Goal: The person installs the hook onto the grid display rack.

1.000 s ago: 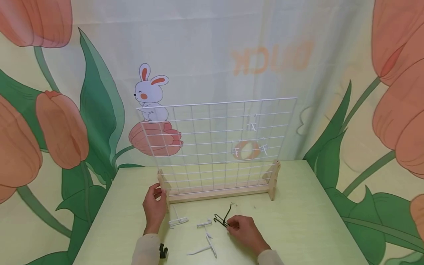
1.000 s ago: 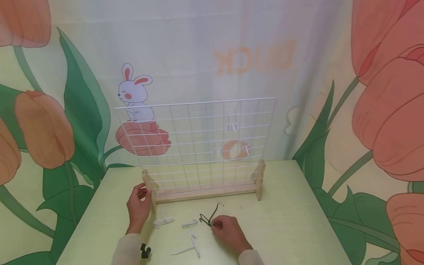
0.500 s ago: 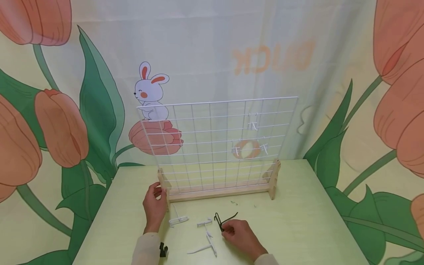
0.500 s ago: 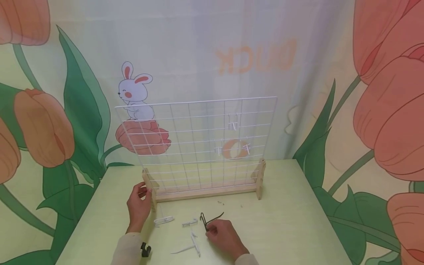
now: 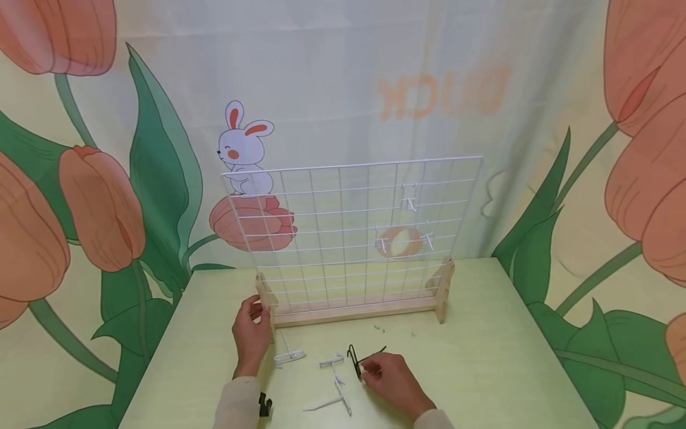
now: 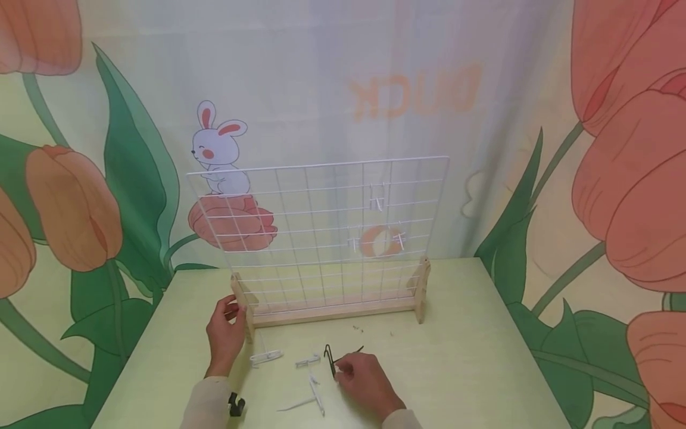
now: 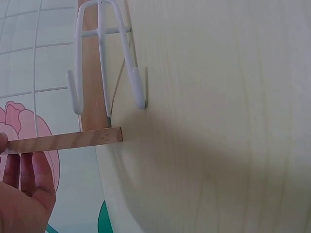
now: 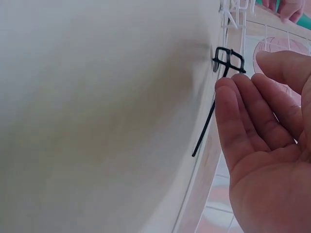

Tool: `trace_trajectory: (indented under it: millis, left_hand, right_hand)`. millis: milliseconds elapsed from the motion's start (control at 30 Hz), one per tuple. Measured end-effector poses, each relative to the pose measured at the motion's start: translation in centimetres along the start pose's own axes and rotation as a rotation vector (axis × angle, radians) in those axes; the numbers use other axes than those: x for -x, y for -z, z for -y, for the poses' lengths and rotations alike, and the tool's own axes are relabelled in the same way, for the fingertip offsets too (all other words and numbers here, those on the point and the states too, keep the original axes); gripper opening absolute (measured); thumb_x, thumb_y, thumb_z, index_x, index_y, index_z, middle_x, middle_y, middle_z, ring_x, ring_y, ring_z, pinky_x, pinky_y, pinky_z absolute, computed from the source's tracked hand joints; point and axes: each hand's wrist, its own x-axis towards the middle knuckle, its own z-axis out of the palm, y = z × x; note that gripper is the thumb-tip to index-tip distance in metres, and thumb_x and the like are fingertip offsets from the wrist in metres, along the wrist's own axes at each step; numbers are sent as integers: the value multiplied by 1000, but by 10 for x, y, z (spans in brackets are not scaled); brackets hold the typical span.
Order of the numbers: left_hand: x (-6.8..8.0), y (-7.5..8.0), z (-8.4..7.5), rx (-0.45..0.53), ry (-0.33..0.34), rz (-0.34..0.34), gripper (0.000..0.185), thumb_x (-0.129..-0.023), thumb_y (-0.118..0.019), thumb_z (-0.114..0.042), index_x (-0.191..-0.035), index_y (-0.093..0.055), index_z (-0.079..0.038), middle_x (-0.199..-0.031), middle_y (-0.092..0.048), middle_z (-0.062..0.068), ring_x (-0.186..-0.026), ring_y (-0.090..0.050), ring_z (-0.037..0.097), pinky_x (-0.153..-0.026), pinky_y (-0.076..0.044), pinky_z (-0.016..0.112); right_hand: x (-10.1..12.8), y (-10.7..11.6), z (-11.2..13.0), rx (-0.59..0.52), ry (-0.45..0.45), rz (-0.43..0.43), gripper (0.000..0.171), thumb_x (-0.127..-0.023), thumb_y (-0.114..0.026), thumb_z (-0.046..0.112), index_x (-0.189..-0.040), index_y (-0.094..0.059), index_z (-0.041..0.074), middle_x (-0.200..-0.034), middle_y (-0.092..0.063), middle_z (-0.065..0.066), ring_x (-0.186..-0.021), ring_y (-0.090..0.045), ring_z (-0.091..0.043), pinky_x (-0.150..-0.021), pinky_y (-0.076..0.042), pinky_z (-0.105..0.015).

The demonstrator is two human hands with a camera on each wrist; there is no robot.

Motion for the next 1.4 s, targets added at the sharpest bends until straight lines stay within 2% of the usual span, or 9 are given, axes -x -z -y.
trace_trajectory:
  millis: [167,400,633,767,1033,1400]
  left_hand:
    - [-1,0,-1,5,11,3,33,-104,-67,-13,-137,-62,-10,-117,-72,15,-111,-73,33,-91,-62,52]
    - [1,0,-2,4,13,5,33,-104,-67,-12,-137,-62,-9,-117,-72,16,-110,-73,34,-93,-62,53]
    - [1,1,-2,2,20,6,34,-104,-66,-11,-138,-62,-9,-118,-72,17,-111,-73,35,-93,-61,54]
    - [1,0,-3,11,25,-2,33,-104,-66,-11,-137,-62,-10,-118,-72,17,-111,-73,35,-94,-61,54]
    - [1,-2,-4,2,40,-5,34,-104,-66,-13,-138,-61,-11,-119,-71,15,-112,-72,34,-94,-62,54]
    - [2,-2,-3,-2,38,-2,34,-105,-65,-12,-138,-61,-11,-119,-71,15,-112,-72,34,-94,-62,53]
  right_hand:
    - [-8,9,-3,20,-17,-7,13,-94,-79,12,-107,-79,10,-97,-78,3,-85,-69,-2,-74,-60,-21]
    - [-23,18,-11,76,-10,-38,15,-96,-77,13,-111,-78,8,-105,-79,-4,-92,-74,-11,-81,-62,-29]
    - [-39,19,-22,103,-15,49,15,-96,-77,13,-111,-79,10,-108,-79,-1,-98,-76,-16,-82,-62,-29]
    - [-44,18,-28,95,-9,93,13,-97,-76,13,-109,-80,10,-108,-79,0,-96,-75,-14,-81,-62,-29]
    - [-44,20,-38,159,11,80,12,-96,-77,10,-106,-81,13,-103,-79,3,-91,-72,-7,-79,-61,-27]
    - [-44,20,-41,166,32,126,14,-91,-81,7,-101,-83,15,-96,-78,8,-90,-68,-8,-79,-59,-27]
